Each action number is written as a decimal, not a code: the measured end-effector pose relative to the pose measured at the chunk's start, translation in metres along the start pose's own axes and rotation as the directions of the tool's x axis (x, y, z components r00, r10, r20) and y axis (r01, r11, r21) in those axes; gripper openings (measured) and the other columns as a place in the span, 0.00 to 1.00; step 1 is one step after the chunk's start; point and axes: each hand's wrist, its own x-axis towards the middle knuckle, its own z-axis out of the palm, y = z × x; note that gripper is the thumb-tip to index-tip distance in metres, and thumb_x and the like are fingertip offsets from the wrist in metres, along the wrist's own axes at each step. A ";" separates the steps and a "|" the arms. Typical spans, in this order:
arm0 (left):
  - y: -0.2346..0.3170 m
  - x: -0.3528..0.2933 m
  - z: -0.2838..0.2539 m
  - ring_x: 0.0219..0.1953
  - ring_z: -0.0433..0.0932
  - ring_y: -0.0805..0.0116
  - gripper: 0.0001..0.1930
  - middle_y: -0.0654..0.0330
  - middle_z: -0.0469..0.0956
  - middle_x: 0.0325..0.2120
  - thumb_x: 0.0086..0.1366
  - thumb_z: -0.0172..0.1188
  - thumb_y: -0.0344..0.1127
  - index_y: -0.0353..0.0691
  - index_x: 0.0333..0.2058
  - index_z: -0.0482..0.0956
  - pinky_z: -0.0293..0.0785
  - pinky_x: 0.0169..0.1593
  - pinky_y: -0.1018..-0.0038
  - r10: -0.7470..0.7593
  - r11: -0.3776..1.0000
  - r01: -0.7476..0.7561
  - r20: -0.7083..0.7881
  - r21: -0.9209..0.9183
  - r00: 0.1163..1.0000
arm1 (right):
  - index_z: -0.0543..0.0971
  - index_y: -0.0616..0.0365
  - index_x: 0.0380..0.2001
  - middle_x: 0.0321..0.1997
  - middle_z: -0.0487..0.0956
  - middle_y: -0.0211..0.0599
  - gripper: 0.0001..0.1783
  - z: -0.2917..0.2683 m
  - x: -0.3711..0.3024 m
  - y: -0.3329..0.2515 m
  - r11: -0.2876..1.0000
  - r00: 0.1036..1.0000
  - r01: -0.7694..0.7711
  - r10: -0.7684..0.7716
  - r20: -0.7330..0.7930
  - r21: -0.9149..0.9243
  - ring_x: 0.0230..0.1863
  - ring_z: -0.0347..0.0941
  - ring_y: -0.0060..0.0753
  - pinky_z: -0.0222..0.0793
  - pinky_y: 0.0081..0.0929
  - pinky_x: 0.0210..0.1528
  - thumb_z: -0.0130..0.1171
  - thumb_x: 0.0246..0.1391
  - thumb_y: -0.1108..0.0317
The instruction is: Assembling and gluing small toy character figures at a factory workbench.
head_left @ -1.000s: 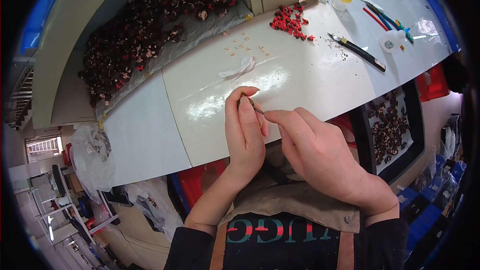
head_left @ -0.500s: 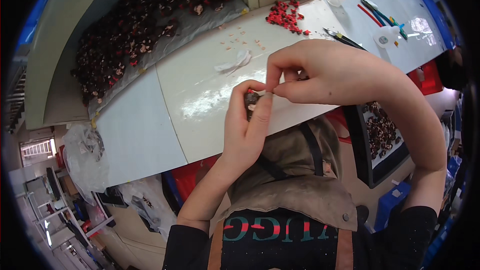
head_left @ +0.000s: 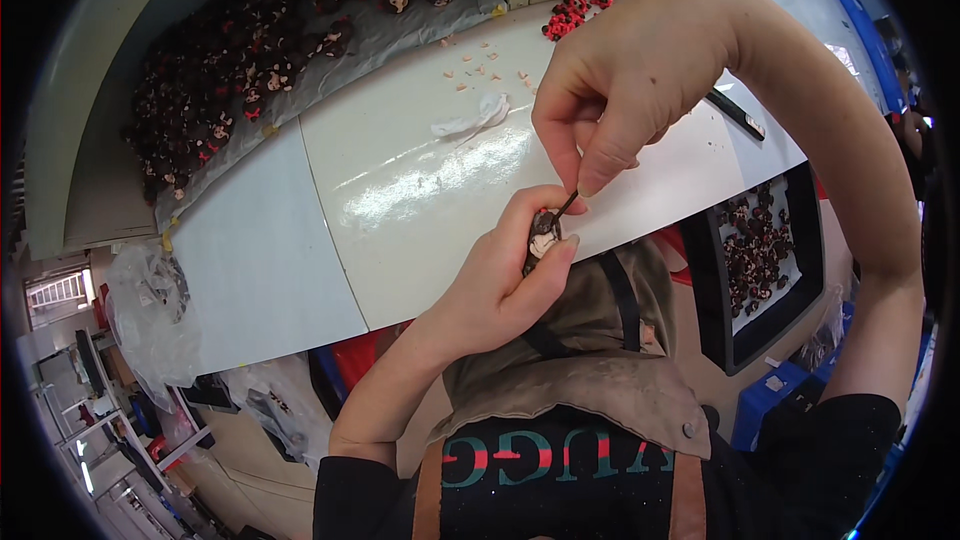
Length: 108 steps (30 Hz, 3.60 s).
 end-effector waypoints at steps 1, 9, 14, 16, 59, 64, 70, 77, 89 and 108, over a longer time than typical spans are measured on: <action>-0.001 -0.001 -0.001 0.24 0.62 0.80 0.14 0.65 0.65 0.22 0.65 0.47 0.30 0.37 0.49 0.61 0.61 0.29 0.81 0.006 1.000 -0.006 0.026 0.000 1.000 | 0.80 0.58 0.31 0.19 0.74 0.23 0.11 0.000 0.005 0.000 1.000 0.999 -0.024 0.024 -0.027 -0.017 0.16 0.62 0.12 0.55 0.15 0.16 0.65 0.47 0.62; 0.001 -0.002 -0.006 0.28 0.61 0.83 0.15 0.68 0.64 0.28 0.64 0.47 0.28 0.35 0.48 0.62 0.59 0.34 0.84 -0.080 0.995 0.085 0.091 -0.060 0.993 | 0.79 0.60 0.33 0.19 0.73 0.25 0.10 -0.013 0.028 0.025 0.983 0.982 0.066 -0.094 0.165 0.170 0.14 0.60 0.11 0.51 0.12 0.12 0.64 0.48 0.66; 0.000 -0.002 -0.009 0.27 0.60 0.83 0.16 0.68 0.64 0.27 0.63 0.48 0.28 0.35 0.49 0.61 0.58 0.32 0.84 -0.078 0.995 0.085 0.130 -0.044 0.988 | 0.79 0.61 0.33 0.19 0.73 0.26 0.09 -0.016 0.051 0.048 0.954 0.946 0.106 -0.183 0.268 0.279 0.14 0.60 0.10 0.50 0.11 0.12 0.63 0.49 0.68; -0.001 -0.002 -0.009 0.26 0.60 0.83 0.16 0.68 0.63 0.27 0.64 0.48 0.28 0.35 0.50 0.61 0.58 0.32 0.84 -0.083 0.996 0.089 0.142 -0.033 0.986 | 0.79 0.61 0.33 0.20 0.73 0.25 0.09 -0.016 0.060 0.059 0.928 0.925 0.149 -0.253 0.284 0.341 0.14 0.61 0.10 0.49 0.10 0.12 0.63 0.49 0.69; 0.030 0.007 -0.003 0.35 0.75 0.65 0.21 0.55 0.73 0.38 0.66 0.48 0.34 0.38 0.57 0.58 0.69 0.42 0.74 -0.093 0.955 0.089 0.001 0.282 0.996 | 0.76 0.59 0.28 0.23 0.76 0.37 0.09 0.081 -0.037 0.001 0.774 0.638 0.044 -0.508 -0.578 -0.632 0.26 0.77 0.35 0.71 0.26 0.25 0.58 0.39 0.70; 0.020 0.017 0.014 0.40 0.75 0.62 0.22 0.53 0.72 0.45 0.66 0.48 0.36 0.37 0.57 0.60 0.68 0.46 0.71 0.174 0.785 -0.119 -0.033 0.608 0.984 | 0.79 0.55 0.29 0.26 0.77 0.33 0.12 0.085 -0.025 -0.018 0.678 0.816 0.033 -0.443 -0.372 -0.735 0.29 0.77 0.31 0.71 0.29 0.24 0.60 0.35 0.70; 0.029 0.013 0.030 0.39 0.73 0.69 0.18 0.58 0.73 0.42 0.63 0.52 0.33 0.36 0.51 0.64 0.67 0.44 0.76 0.151 0.853 0.001 -0.249 0.523 0.957 | 0.82 0.50 0.31 0.31 0.80 0.30 0.16 0.091 -0.015 -0.053 0.452 0.905 -0.111 -0.321 -0.278 -0.885 0.34 0.77 0.32 0.72 0.30 0.29 0.65 0.33 0.60; 0.034 0.009 0.037 0.37 0.72 0.78 0.14 0.63 0.75 0.38 0.61 0.56 0.30 0.35 0.45 0.70 0.67 0.41 0.82 0.040 0.921 0.154 -0.481 0.357 0.876 | 0.82 0.55 0.33 0.33 0.80 0.36 0.16 0.059 -0.032 -0.036 0.703 0.909 0.026 -0.313 -0.275 -0.711 0.34 0.76 0.34 0.71 0.31 0.31 0.62 0.38 0.60; 0.020 0.011 0.015 0.25 0.70 0.80 0.21 0.64 0.75 0.22 0.60 0.58 0.31 0.37 0.50 0.64 0.65 0.33 0.83 -0.105 0.983 0.139 -0.253 0.124 0.962 | 0.77 0.58 0.27 0.22 0.73 0.26 0.10 0.060 0.018 0.091 0.800 0.832 0.535 -0.440 -0.338 0.274 0.25 0.67 0.18 0.61 0.18 0.26 0.62 0.47 0.63; 0.016 0.012 0.014 0.31 0.70 0.81 0.08 0.65 0.72 0.33 0.67 0.45 0.30 0.38 0.44 0.70 0.65 0.32 0.84 0.030 0.989 0.032 -0.416 0.143 0.909 | 0.75 0.59 0.33 0.22 0.74 0.29 0.14 0.106 -0.004 0.067 0.782 0.753 0.502 -0.184 -0.632 0.369 0.24 0.69 0.20 0.63 0.21 0.27 0.60 0.48 0.60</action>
